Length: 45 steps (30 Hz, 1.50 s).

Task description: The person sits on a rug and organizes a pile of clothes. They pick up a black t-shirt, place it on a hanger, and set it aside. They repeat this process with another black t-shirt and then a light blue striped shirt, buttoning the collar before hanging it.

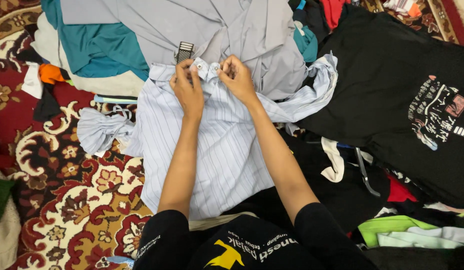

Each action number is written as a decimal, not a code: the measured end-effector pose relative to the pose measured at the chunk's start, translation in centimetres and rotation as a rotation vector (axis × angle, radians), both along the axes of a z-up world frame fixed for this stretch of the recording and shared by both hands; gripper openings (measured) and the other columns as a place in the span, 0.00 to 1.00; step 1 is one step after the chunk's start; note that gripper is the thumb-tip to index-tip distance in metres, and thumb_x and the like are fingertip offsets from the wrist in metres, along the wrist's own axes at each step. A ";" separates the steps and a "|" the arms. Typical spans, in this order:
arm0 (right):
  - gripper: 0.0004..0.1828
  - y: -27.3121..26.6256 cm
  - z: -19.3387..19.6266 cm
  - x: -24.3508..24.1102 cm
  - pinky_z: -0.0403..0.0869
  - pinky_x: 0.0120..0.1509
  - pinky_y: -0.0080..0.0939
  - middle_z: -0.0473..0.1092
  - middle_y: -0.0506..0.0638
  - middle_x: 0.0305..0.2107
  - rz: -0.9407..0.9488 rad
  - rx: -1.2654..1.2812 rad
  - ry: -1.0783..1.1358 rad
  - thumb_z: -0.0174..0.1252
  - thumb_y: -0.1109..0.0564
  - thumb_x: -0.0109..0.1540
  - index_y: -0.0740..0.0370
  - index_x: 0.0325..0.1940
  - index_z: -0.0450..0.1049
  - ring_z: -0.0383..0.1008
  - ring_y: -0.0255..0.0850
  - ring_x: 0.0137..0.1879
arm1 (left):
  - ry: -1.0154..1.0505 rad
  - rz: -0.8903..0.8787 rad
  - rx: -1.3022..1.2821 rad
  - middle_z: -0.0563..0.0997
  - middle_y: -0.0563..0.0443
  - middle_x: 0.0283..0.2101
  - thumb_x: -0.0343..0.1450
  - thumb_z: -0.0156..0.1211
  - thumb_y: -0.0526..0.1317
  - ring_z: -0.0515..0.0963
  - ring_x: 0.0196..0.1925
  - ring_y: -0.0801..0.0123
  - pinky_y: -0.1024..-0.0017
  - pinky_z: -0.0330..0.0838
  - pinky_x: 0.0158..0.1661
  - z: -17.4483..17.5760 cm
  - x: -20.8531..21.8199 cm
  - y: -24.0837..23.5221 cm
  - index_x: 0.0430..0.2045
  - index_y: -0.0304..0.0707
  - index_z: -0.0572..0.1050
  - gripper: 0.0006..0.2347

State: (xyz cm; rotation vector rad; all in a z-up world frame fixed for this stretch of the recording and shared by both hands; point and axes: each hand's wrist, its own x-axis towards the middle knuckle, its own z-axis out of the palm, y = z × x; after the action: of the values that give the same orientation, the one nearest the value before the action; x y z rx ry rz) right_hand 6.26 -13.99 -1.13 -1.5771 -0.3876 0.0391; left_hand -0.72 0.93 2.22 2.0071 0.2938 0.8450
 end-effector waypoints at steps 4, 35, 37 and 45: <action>0.08 0.2 3.4 -0.8 0.61 0.31 0.27 0.71 0.45 0.23 -0.004 -0.074 -0.050 0.61 0.67 0.60 0.55 0.38 0.73 0.63 0.28 0.26 | -0.001 -0.039 0.111 0.85 0.51 0.39 0.80 0.51 0.39 0.84 0.42 0.62 0.66 0.58 0.59 1.2 -0.3 -0.1 0.41 0.47 0.74 0.03; 0.11 0.2 4.5 -1.4 0.71 0.34 0.39 0.66 0.48 0.26 -0.036 -0.183 -0.323 0.75 0.55 0.57 0.53 0.40 0.80 0.69 0.41 0.25 | -0.221 -0.125 -0.066 0.81 0.53 0.23 0.68 0.68 0.26 0.84 0.31 0.58 0.65 0.79 0.42 0.5 0.2 -0.8 0.20 0.43 0.74 0.11; 0.10 0.1 4.5 -1.4 0.71 0.34 0.39 0.66 0.48 0.26 -0.029 -0.192 -0.319 0.74 0.56 0.58 0.53 0.40 0.79 0.69 0.41 0.25 | -0.217 -0.137 -0.098 0.81 0.54 0.23 0.69 0.68 0.27 0.85 0.31 0.61 0.67 0.79 0.42 0.6 0.2 -0.7 0.21 0.42 0.74 0.10; 0.04 -0.4 3.8 -0.9 0.69 0.39 0.39 0.65 0.48 0.25 0.086 -0.116 -0.261 0.67 0.59 0.62 0.56 0.36 0.77 0.65 0.40 0.29 | -0.119 -0.193 -0.175 0.79 0.49 0.22 0.66 0.66 0.24 0.82 0.30 0.56 0.65 0.78 0.40 1.7 0.0 -1.2 0.19 0.38 0.73 0.10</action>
State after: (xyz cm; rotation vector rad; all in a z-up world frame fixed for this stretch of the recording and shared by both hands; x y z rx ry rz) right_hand 5.38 -14.38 2.64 -1.6847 -0.6673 -0.0801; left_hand -0.76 -0.28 3.89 1.7825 0.1004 0.7844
